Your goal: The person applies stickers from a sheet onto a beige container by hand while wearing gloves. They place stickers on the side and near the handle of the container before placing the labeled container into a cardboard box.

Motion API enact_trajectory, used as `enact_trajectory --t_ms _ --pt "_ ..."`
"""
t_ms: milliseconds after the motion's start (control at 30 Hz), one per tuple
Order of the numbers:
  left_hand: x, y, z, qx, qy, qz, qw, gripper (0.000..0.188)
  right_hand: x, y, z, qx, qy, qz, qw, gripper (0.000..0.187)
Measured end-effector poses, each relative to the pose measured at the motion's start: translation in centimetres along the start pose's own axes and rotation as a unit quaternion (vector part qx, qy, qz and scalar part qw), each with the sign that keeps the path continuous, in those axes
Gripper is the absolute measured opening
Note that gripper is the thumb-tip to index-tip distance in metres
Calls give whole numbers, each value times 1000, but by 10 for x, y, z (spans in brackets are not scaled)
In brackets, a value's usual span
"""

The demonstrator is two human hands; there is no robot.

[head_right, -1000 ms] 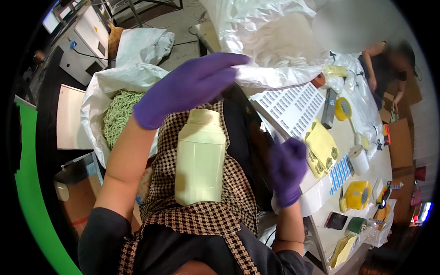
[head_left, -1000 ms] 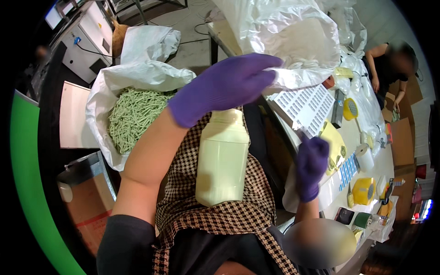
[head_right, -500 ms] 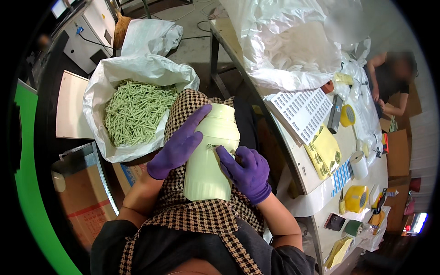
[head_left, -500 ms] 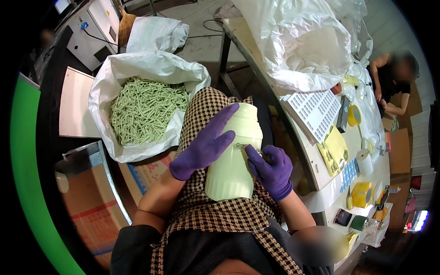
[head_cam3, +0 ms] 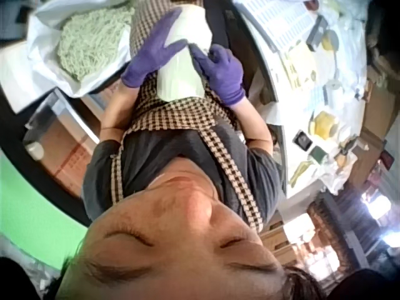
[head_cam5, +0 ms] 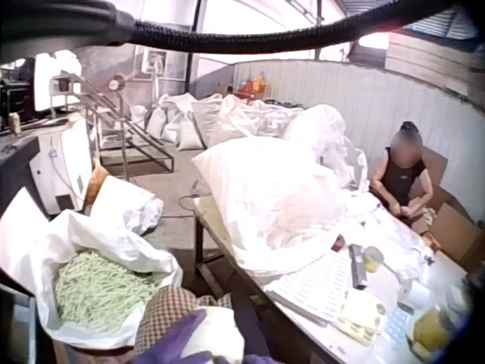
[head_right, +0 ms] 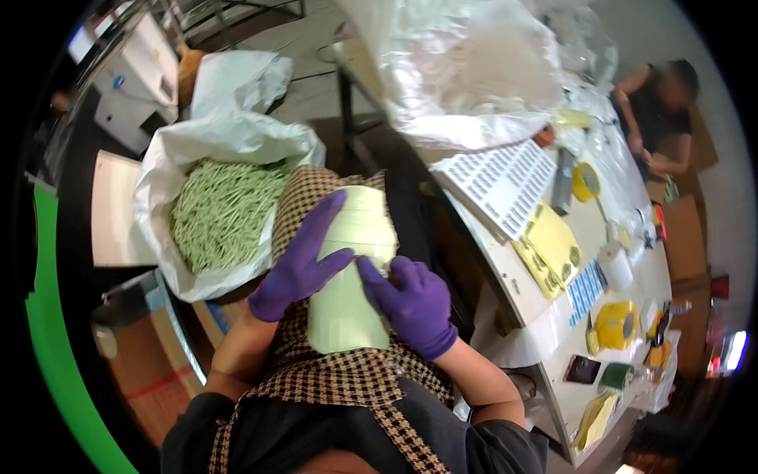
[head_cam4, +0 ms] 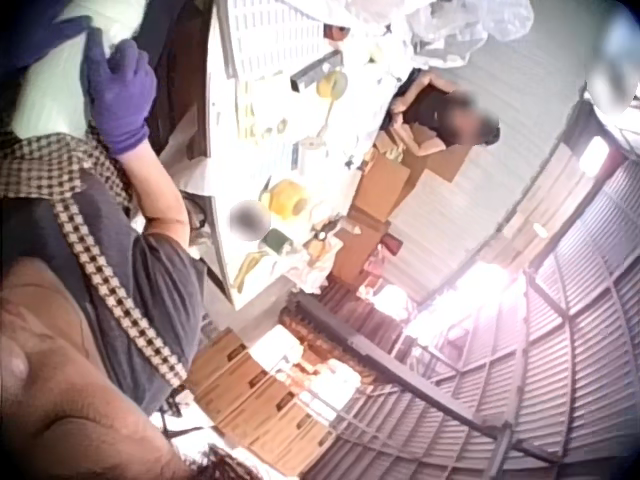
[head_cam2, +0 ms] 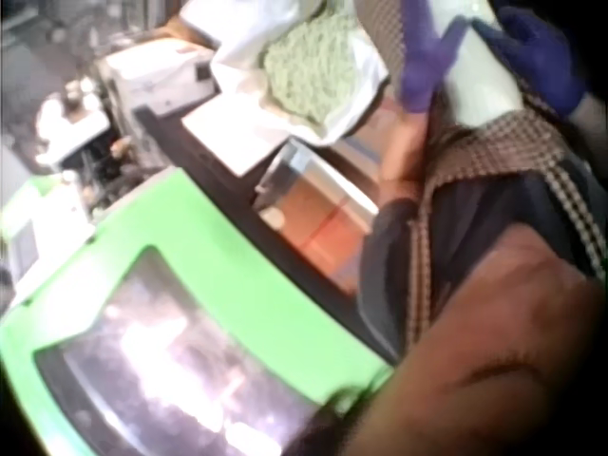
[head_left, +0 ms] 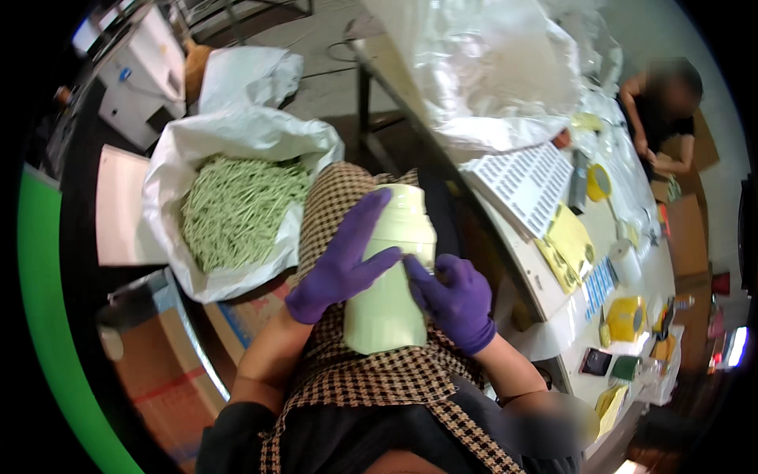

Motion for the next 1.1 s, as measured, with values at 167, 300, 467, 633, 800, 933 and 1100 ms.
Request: enact_trajectory --t_ms 167,300,467,633,800,933,1100 --pt "9 -16 -35 -115 -95 31 988 85 -11 -5 12 30 -110 -65 991 54" --pt "9 -9 -17 -150 -246 111 951 92 -35 -11 95 157 -55 38 985 50" --pt "18 3 20 -63 -218 56 972 86 -63 18 140 184 32 174 967 64" --pt "31 24 47 -17 -295 -8 955 80 2 22 99 190 584 -106 782 58" --pt "37 -11 -2 -105 -636 109 756 56 6 -12 126 274 748 77 600 46" --pt "-3 -64 -50 -100 -527 256 804 52 -53 -37 214 169 718 327 590 46" --pt "-69 -200 -68 -276 -335 493 754 41 -86 -7 276 201 111 200 953 45"
Point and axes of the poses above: each hand's wrist, its own y-axis towards the middle knuckle, its own x-axis out of the palm, z = x × y, the point moved 3 cm from there along y, towards the middle knuckle, and after that the axes turned 8 degrees about x, right-handed, at the moved point
